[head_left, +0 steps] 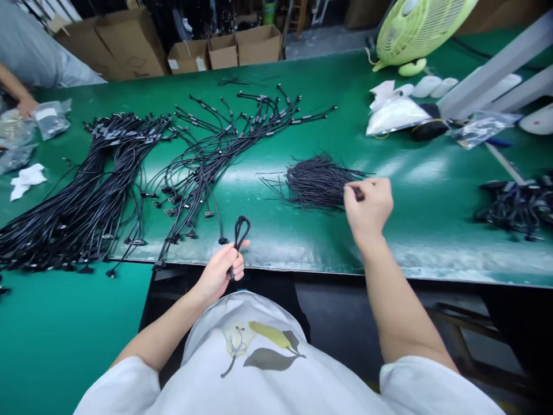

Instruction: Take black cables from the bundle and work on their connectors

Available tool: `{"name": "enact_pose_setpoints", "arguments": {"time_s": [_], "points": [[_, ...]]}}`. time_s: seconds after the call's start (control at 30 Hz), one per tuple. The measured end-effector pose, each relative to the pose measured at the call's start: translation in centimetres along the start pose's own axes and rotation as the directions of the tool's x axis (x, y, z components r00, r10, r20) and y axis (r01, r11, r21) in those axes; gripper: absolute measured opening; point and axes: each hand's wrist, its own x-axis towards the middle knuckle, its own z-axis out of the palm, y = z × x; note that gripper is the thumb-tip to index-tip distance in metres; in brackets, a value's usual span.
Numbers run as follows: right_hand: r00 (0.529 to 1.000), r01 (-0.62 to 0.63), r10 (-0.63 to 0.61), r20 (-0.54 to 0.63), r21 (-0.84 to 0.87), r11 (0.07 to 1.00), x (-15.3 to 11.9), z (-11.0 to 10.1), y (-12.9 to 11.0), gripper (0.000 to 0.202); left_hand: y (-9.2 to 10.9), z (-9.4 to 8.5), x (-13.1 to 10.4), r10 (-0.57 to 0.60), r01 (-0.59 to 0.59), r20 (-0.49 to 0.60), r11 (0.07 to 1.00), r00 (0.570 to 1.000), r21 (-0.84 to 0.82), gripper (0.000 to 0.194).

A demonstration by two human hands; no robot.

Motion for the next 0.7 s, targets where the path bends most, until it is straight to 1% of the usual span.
{"name": "enact_pose_setpoints", "arguments": {"time_s": [0.03, 0.07, 0.1, 0.13, 0.17, 0.2, 0.23, 0.27, 0.3, 0.33, 0.37, 0.4, 0.43, 0.47, 0.5, 0.53, 0.57, 0.6, 0.63, 0.7], "points": [[0.999, -0.015, 0.017, -0.038, 0.044, 0.999, -1.2, -0.5, -1.4, 0.019, -0.1, 0.1, -0.1, 0.005, -0.005, 0.004, 1.000, 1.000, -0.009, 0.046], [0.999, -0.016, 0.020, -0.031, 0.119, 0.993, -2.7, -0.9, -3.1, 0.019, -0.2, 0.3, -0.1, 0.008, -0.007, 0.011, 1.000, 1.000, -0.018, 0.050], [1.000, -0.012, 0.008, 0.019, 0.220, 0.975, -4.5, -1.1, -5.0, 0.019, -0.3, 0.5, -0.1, 0.008, -0.007, 0.022, 1.000, 1.000, -0.025, 0.053], [0.993, -0.014, -0.029, 0.119, 0.349, 0.937, -6.4, -1.2, -7.1, 0.020, -0.5, 0.6, -0.1, 0.007, -0.006, 0.036, 1.000, 0.999, -0.031, 0.055], [0.966, -0.042, -0.087, 0.245, 0.477, 0.878, -8.3, -1.2, -9.1, 0.019, -0.6, 0.7, -0.1, 0.007, -0.006, 0.052, 0.999, 0.999, -0.032, 0.057], [0.927, -0.092, -0.139, 0.347, 0.572, 0.815, -10.0, -1.1, -10.9, 0.018, -0.8, 0.7, 0.0, 0.009, -0.008, 0.063, 1.000, 0.998, -0.028, 0.057], [0.888, -0.144, -0.184, 0.422, 0.634, 0.760, -11.5, -1.0, -12.4, 0.016, -0.9, 0.6, 0.1, 0.015, -0.014, 0.070, 1.000, 0.997, -0.017, 0.057], [0.861, -0.179, -0.210, 0.462, 0.664, 0.726, -12.7, -0.8, -13.7, 0.015, -1.0, 0.4, 0.2, 0.024, -0.025, 0.069, 1.000, 0.997, 0.006, 0.056], [0.853, -0.181, -0.226, 0.470, 0.674, 0.716, -13.4, -0.8, -14.6, 0.014, -1.2, 0.2, 0.3, 0.045, -0.048, 0.061, 0.997, 0.997, 0.059, 0.053], [0.858, -0.141, -0.247, 0.449, 0.671, 0.728, -13.8, -0.7, -15.2, 0.014, -1.3, -0.2, 0.4, 0.076, -0.081, 0.048, 0.988, 0.996, 0.135, 0.050], [0.869, -0.051, -0.288, 0.403, 0.652, 0.757, -13.9, -0.7, -15.6, 0.014, -1.4, -0.6, 0.4, 0.112, -0.117, 0.031, 0.968, 0.993, 0.221, 0.047], [0.870, 0.093, -0.366, 0.331, 0.618, 0.781, -13.7, -0.8, -15.9, 0.014, -1.6, -1.0, 0.5, 0.157, -0.153, 0.010, 0.941, 0.988, 0.301, 0.043], [0.836, 0.284, -0.491, 0.244, 0.573, 0.769, -13.4, -0.9, -16.0, 0.015, -1.7, -1.4, 0.5, 0.206, -0.187, -0.008, 0.906, 0.979, 0.379, 0.040], [0.752, 0.490, -0.640, 0.155, 0.518, 0.701, -12.9, -1.0, -16.2, 0.018, -1.7, -1.7, 0.5, 0.236, -0.206, -0.010, 0.867, 0.972, 0.453, 0.035], [0.622, 0.671, -0.779, 0.080, 0.458, 0.583, -12.4, -1.1, -16.3, 0.022, -1.7, -2.0, 0.4, 0.235, -0.203, 0.003, 0.833, 0.972, 0.514, 0.031], [0.473, 0.799, -0.880, 0.031, 0.407, 0.444, -11.8, -1.2, -16.5, 0.026, -1.7, -2.3, 0.4, 0.206, -0.183, 0.023, 0.806, 0.978, 0.563, 0.027], [0.342, 0.869, -0.940, 0.011, 0.376, 0.320, -11.2, -1.2, -16.7, 0.030, -1.5, -2.5, 0.3, 0.157, -0.151, 0.044, 0.779, 0.987, 0.608, 0.023], [0.251, 0.897, -0.968, 0.012, 0.372, 0.238, -10.7, -1.2, -17.0, 0.033, -1.3, -2.7, 0.2, 0.092, -0.111, 0.064, 0.761, 0.994, 0.639, 0.019], [0.203, 0.901, -0.979, 0.033, 0.386, 0.200, -10.2, -1.2, -17.2, 0.034, -1.0, -2.9, 0.1, 0.022, -0.068, 0.079, 0.760, 0.997, 0.647, 0.014], [0.148, 0.889, -0.986, 0.080, 0.426, 0.168, -9.5, -1.2, -17.8, 0.035, -0.4, -3.2, -0.1, -0.080, -0.001, 0.107, 0.797, 0.991, 0.604, 0.013]]}}
